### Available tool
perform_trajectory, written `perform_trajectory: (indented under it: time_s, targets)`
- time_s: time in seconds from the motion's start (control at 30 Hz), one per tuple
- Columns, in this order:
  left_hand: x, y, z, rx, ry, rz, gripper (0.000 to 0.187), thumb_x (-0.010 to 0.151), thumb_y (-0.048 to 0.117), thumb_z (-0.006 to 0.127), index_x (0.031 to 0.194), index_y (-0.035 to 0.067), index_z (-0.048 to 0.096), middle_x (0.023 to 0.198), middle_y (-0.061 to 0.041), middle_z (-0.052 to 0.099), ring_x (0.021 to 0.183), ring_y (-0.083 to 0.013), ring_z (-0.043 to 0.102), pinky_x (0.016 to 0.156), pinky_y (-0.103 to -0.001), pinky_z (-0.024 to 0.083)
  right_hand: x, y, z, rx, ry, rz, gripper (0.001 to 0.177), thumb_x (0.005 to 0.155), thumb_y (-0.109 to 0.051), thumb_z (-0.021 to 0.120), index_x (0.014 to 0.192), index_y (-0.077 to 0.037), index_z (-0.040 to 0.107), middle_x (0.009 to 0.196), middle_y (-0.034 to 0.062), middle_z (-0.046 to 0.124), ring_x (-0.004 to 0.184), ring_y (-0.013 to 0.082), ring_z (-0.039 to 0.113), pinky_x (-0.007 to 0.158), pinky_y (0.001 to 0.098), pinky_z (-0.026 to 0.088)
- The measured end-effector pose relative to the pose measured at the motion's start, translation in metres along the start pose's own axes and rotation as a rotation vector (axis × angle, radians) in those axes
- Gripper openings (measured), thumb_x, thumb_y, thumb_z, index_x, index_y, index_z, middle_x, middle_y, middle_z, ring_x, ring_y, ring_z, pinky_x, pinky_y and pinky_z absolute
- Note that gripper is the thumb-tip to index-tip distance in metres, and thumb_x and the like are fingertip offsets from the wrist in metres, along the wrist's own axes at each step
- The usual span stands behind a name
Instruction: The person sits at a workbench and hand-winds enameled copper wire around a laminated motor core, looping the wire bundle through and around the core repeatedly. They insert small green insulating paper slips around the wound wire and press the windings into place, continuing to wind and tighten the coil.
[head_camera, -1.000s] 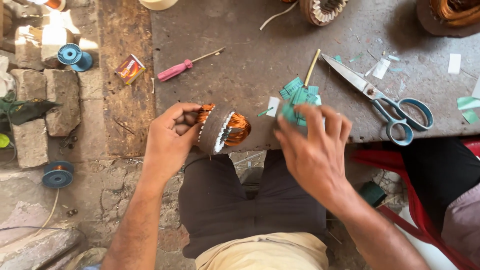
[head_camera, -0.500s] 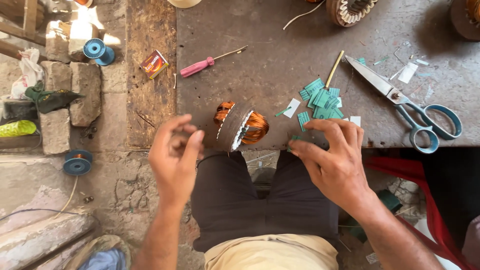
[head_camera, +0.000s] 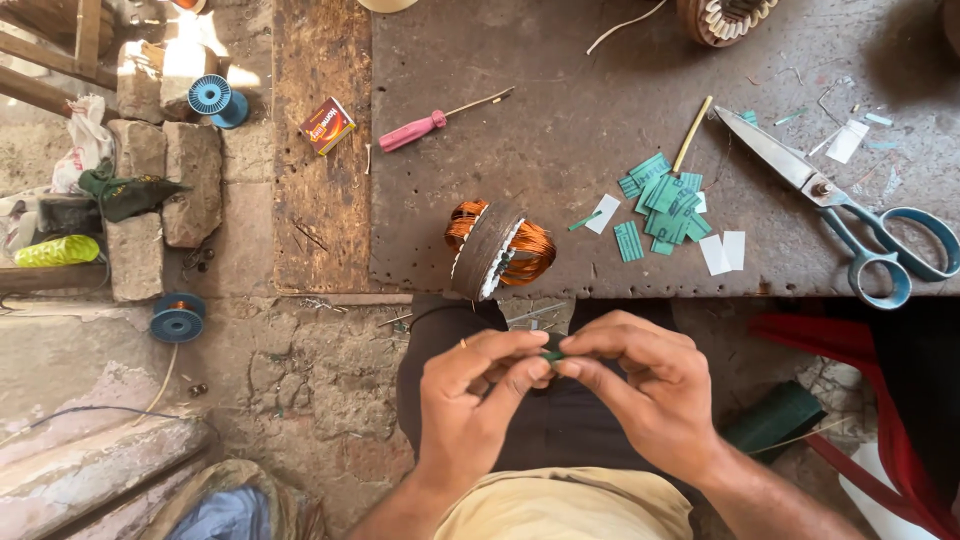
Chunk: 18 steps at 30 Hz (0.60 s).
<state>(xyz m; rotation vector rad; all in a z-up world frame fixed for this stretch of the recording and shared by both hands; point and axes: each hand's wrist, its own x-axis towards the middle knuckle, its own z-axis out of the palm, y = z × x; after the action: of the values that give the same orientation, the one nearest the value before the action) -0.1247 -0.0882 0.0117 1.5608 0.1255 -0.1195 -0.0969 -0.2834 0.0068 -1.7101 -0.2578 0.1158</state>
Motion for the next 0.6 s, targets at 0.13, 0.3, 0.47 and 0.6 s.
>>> perform_trajectory:
  time_s: [0.13, 0.3, 0.47, 0.6]
  targets:
    - [0.007, 0.002, -0.008, -0.166, -0.05, -0.207, 0.016, 0.092, -0.003, 0.073, 0.107, -0.005, 0.076, 0.098, -0.011, 0.075, 0.084, -0.0148, 0.075, 0.075, -0.027, 0.063, 0.007, -0.005, -0.004, -0.122, -0.048, -0.08, 0.025, 0.077, 0.0, 0.084, 0.101, 0.0, 0.075, 0.092, 0.0106, 0.076, 0.083, 0.0185, 0.076, 0.07, 0.0296, 0.06]
    - [0.008, 0.0, -0.015, -0.303, -0.151, -0.293, 0.018, 0.091, -0.001, 0.074, 0.109, -0.004, 0.074, 0.097, -0.011, 0.075, 0.086, -0.0144, 0.074, 0.078, -0.027, 0.063, 0.011, -0.008, -0.009, -0.181, -0.071, -0.224, 0.028, 0.076, -0.005, 0.087, 0.101, -0.001, 0.075, 0.089, 0.0091, 0.075, 0.079, 0.0192, 0.075, 0.067, 0.0293, 0.059]
    - [0.012, 0.01, -0.02, -0.215, -0.236, -0.194, 0.022, 0.088, 0.001, 0.08, 0.109, -0.004, 0.073, 0.099, -0.01, 0.074, 0.089, -0.0135, 0.074, 0.079, -0.026, 0.062, 0.013, -0.009, -0.008, -0.164, -0.096, -0.244, 0.026, 0.076, -0.005, 0.087, 0.098, -0.002, 0.075, 0.088, 0.0084, 0.076, 0.078, 0.0193, 0.076, 0.065, 0.0293, 0.06]
    - [0.012, 0.024, -0.02, 0.1, -0.219, 0.06, 0.015, 0.088, 0.003, 0.082, 0.101, -0.002, 0.075, 0.094, -0.01, 0.077, 0.084, -0.0155, 0.076, 0.074, -0.027, 0.062, 0.012, -0.013, -0.007, -0.106, -0.105, -0.239, 0.022, 0.077, -0.005, 0.087, 0.095, -0.002, 0.074, 0.088, 0.0088, 0.077, 0.079, 0.0198, 0.077, 0.066, 0.0293, 0.061]
